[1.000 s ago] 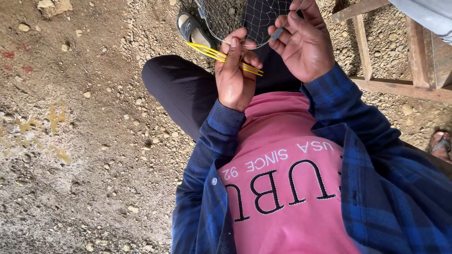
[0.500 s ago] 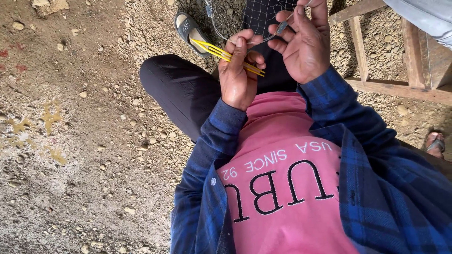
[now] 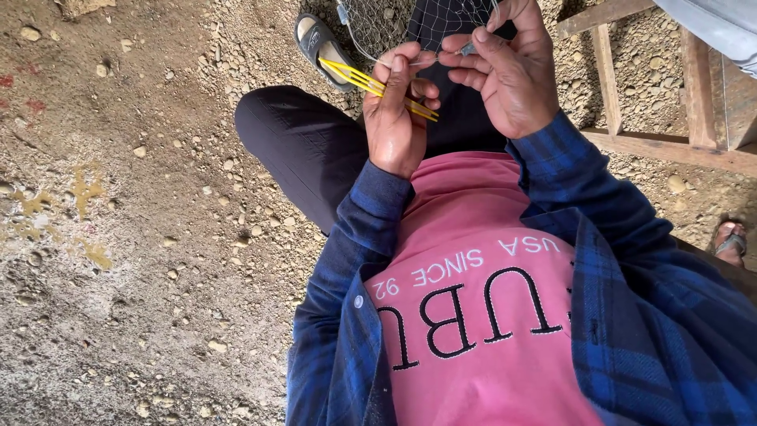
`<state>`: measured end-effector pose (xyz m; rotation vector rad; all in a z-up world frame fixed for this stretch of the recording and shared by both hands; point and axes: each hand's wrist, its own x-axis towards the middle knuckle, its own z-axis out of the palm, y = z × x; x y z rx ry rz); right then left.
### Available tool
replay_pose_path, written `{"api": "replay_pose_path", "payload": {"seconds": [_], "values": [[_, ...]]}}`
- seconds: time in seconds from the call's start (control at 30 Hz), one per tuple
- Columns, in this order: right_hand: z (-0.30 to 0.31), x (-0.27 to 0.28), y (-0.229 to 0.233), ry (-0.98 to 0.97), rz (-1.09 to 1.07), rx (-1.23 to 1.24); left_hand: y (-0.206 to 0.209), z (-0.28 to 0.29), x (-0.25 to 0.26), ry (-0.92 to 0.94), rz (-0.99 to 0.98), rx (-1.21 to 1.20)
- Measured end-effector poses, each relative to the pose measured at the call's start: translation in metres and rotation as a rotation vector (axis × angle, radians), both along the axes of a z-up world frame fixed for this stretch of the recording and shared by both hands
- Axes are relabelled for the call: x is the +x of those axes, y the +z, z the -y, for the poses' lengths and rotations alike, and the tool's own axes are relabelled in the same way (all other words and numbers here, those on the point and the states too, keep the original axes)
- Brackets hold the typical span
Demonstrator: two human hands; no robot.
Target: Repairing a fishing net by threading line through meshes and tying knots using a yellow net needle.
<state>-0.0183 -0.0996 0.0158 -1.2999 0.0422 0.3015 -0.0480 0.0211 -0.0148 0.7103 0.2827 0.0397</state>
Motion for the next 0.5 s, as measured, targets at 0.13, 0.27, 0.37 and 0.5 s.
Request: {"api": "replay_pose_path", "payload": {"seconds": [0.13,0.27,0.37,0.5], "values": [[-0.001,-0.002,-0.003,-0.049,0.029,0.058,0.001,0.000,0.002,0.014,-0.005,0.026],[0.000,-0.002,-0.002,0.001,0.170,0.105,0.001,-0.009,0.003,-0.094,-0.047,0.243],[0.001,-0.001,-0.004,-0.033,0.214,0.122,-0.019,-0.027,0.002,-0.151,0.009,0.504],[0.004,-0.001,-0.004,-0.063,0.237,0.148,-0.051,-0.060,-0.004,-0.161,0.102,1.016]]}}
